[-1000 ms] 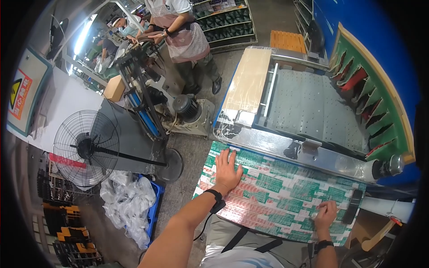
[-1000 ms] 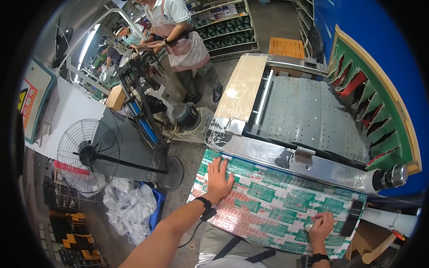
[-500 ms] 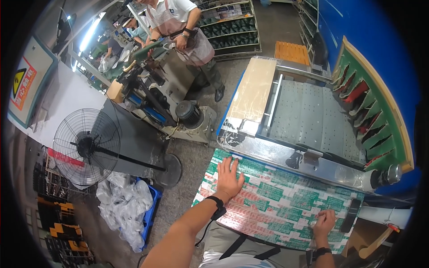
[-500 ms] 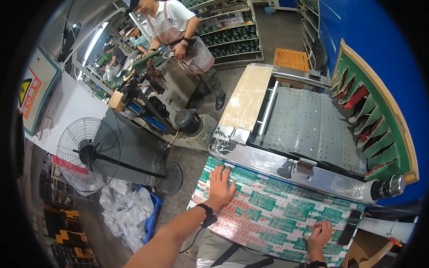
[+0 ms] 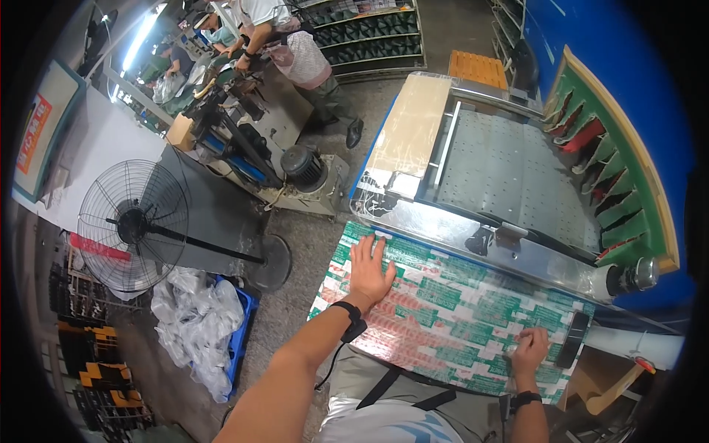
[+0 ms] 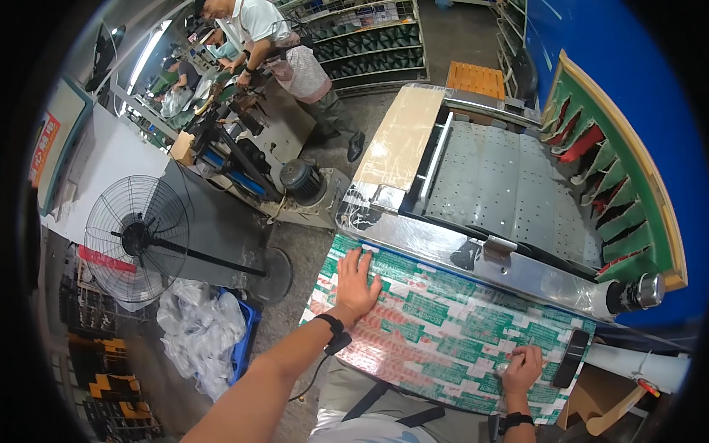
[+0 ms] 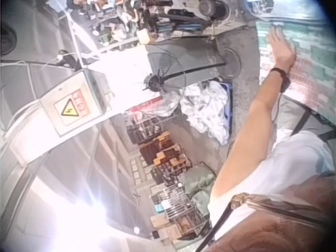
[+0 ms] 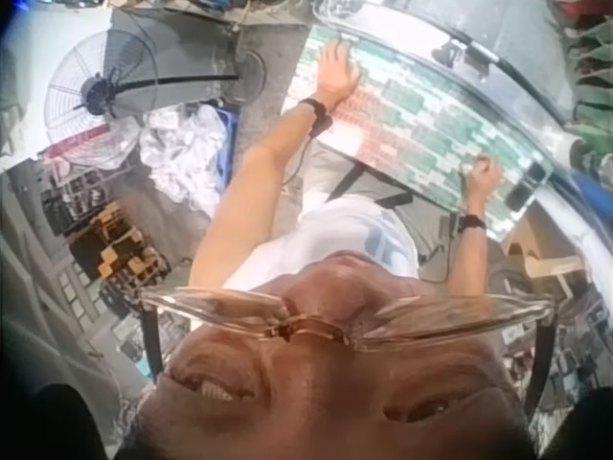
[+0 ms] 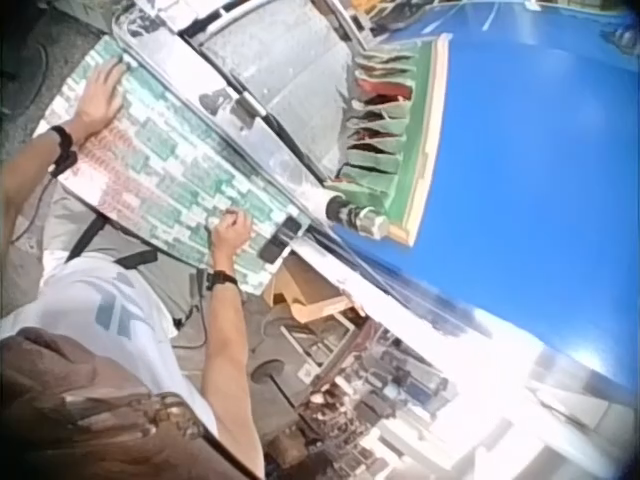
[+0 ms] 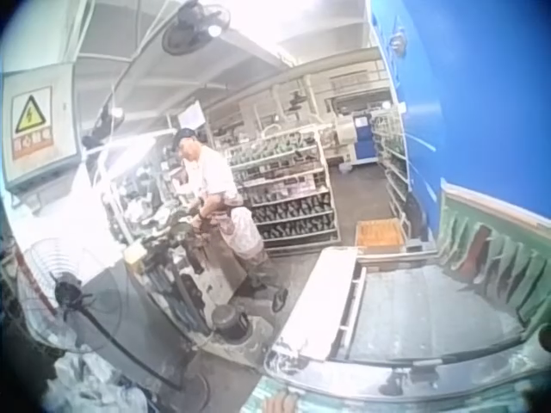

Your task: Checking and lacing shoes in a footwear production facility.

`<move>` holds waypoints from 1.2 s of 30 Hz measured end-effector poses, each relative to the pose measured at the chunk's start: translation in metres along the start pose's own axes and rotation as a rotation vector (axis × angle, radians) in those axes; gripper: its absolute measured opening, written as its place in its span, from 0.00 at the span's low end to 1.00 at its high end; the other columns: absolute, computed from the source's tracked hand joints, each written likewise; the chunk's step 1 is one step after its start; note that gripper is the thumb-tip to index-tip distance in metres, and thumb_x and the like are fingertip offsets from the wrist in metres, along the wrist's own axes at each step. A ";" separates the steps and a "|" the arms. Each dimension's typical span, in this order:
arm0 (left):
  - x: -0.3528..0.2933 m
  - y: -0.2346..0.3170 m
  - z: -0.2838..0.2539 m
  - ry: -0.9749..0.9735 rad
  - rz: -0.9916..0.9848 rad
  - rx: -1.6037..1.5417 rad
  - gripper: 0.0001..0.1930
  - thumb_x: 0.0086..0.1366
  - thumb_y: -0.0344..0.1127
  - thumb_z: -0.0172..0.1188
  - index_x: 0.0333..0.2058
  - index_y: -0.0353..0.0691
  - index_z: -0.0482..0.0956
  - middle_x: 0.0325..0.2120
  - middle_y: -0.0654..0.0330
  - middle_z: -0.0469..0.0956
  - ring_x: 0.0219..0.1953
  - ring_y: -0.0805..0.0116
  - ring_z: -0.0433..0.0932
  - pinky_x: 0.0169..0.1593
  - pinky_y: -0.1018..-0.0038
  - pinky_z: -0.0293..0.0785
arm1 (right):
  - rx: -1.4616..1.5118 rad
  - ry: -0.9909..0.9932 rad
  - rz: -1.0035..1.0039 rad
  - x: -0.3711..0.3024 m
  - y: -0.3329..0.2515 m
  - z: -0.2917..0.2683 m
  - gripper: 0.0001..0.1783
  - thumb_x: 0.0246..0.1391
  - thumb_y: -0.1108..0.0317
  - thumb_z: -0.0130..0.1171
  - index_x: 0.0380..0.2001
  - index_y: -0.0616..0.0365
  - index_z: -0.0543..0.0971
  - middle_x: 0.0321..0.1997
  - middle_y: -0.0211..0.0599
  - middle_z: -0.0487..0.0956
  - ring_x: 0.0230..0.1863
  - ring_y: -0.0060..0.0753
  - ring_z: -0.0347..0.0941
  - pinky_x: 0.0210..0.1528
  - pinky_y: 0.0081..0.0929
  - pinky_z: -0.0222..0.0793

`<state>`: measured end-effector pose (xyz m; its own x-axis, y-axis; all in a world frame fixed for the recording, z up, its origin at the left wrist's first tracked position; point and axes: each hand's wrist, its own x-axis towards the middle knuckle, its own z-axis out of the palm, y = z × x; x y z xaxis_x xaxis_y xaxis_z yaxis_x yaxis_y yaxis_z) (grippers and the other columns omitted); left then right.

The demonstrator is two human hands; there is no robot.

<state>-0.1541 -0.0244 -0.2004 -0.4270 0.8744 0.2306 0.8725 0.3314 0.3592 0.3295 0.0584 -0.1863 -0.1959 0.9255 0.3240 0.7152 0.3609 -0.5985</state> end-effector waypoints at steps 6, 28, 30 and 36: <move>-0.001 -0.002 0.001 0.005 -0.003 0.005 0.35 0.71 0.46 0.61 0.71 0.36 0.69 0.73 0.40 0.63 0.78 0.34 0.56 0.81 0.37 0.47 | -0.001 -0.013 0.031 0.001 -0.004 -0.001 0.09 0.57 0.77 0.52 0.28 0.62 0.81 0.35 0.44 0.79 0.33 0.48 0.77 0.36 0.40 0.75; -0.001 -0.003 0.000 0.036 0.018 0.011 0.35 0.69 0.44 0.64 0.71 0.37 0.69 0.72 0.39 0.64 0.76 0.33 0.59 0.79 0.36 0.49 | 0.000 -0.014 0.017 0.005 -0.008 -0.001 0.09 0.56 0.78 0.51 0.27 0.63 0.81 0.34 0.44 0.79 0.32 0.47 0.77 0.36 0.39 0.75; 0.000 -0.003 0.001 0.005 -0.001 -0.002 0.35 0.70 0.47 0.62 0.72 0.37 0.69 0.73 0.40 0.63 0.78 0.34 0.56 0.81 0.37 0.46 | -0.004 -0.019 0.024 0.005 -0.008 -0.001 0.09 0.55 0.78 0.51 0.27 0.62 0.81 0.34 0.44 0.79 0.32 0.48 0.77 0.37 0.40 0.75; -0.001 -0.003 0.001 -0.009 -0.019 0.009 0.36 0.70 0.47 0.62 0.72 0.37 0.69 0.74 0.40 0.62 0.79 0.34 0.55 0.81 0.37 0.46 | 0.006 -0.038 0.067 0.003 -0.007 -0.002 0.08 0.58 0.76 0.52 0.29 0.61 0.80 0.34 0.44 0.78 0.36 0.50 0.76 0.41 0.43 0.72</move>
<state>-0.1558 -0.0256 -0.2028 -0.4414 0.8711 0.2152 0.8662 0.3510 0.3557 0.3248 0.0579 -0.1798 -0.1727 0.9514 0.2552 0.7234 0.2983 -0.6227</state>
